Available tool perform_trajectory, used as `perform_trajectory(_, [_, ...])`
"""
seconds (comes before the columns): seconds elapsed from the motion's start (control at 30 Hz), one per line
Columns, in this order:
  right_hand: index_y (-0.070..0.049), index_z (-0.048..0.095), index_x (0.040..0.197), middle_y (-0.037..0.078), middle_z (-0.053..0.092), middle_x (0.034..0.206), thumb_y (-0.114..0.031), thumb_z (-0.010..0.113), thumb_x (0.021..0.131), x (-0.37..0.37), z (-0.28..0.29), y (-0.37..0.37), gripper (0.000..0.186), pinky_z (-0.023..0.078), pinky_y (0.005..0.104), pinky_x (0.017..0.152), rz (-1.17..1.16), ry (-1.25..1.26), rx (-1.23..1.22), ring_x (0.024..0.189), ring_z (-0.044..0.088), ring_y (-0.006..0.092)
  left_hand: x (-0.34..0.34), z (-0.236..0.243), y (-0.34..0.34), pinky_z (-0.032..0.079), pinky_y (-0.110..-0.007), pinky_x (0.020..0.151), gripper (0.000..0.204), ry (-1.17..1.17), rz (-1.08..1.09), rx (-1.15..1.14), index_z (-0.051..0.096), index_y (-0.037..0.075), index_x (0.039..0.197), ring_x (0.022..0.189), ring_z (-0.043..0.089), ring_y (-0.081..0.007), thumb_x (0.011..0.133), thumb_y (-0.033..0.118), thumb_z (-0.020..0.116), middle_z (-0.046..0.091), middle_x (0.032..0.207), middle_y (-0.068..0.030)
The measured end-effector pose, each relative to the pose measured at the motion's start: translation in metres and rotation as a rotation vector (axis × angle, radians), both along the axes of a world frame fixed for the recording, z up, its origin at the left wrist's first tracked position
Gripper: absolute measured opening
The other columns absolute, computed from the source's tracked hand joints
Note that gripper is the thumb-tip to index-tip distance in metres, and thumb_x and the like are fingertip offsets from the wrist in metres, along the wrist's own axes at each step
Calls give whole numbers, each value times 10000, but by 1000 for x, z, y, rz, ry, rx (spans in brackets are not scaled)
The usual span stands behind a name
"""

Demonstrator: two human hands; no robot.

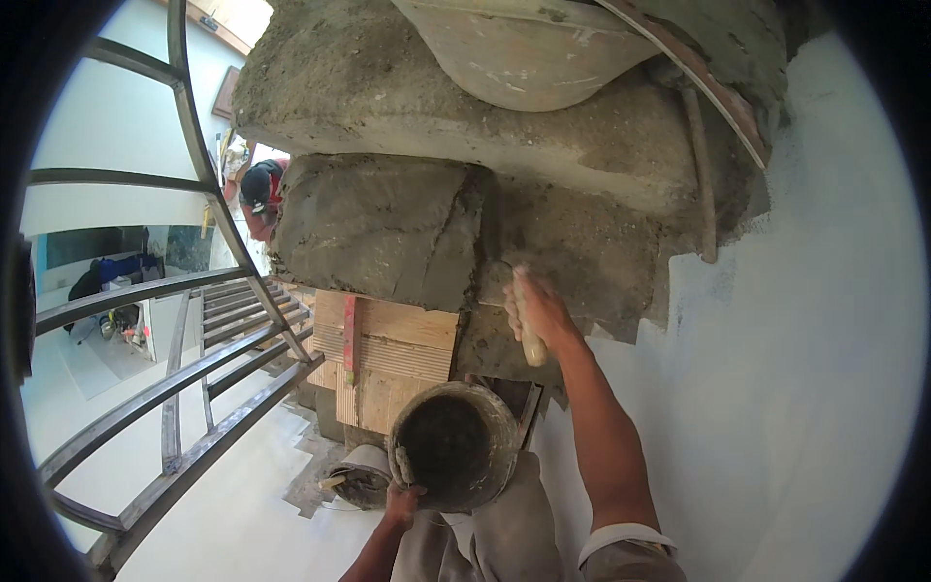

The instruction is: Apply cement and place ceramic tiles on a concrete staircase.

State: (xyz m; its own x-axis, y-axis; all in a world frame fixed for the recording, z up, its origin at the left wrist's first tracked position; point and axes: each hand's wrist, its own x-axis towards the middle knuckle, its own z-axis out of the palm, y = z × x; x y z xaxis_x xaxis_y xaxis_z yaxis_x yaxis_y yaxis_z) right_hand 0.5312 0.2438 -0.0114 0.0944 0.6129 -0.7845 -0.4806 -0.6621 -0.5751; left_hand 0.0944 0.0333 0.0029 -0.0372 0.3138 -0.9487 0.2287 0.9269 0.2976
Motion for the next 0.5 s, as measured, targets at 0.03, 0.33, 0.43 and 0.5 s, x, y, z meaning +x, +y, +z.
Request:
perform_trajectory(0.03, [-85,523,944,5,492,634,-582,477,1009,0,0,-11,503,441,317,421,-5,-11,-11,461,471,136,13,9,6,506,-352,830,516,31,-29,-45,595,14,1258,944,623,-214,748,18,672,676,1095,-71])
perform_trajectory(0.33, [-60,536,925,15,513,636,-534,466,1024,-10,5,1,490,463,324,414,56,-37,4,462,499,135,7,10,14,503,-350,819,502,59,-115,-39,605,16,1238,921,620,-208,744,56,685,678,1073,-81])
perform_trajectory(0.43, [-61,550,936,16,530,651,-545,476,1020,-28,-11,-40,496,450,311,414,-62,-66,-14,462,494,131,13,15,18,501,-348,817,496,51,-164,-75,603,22,1237,920,614,-200,749,61,686,678,1072,-77])
perform_trajectory(0.5, [-59,550,934,23,533,646,-534,488,1021,-61,-13,-41,486,442,320,410,-130,-3,-52,456,493,141,10,9,13,499,-345,808,487,55,-162,-103,604,24,1230,909,610,-192,752,64,687,680,1059,-74])
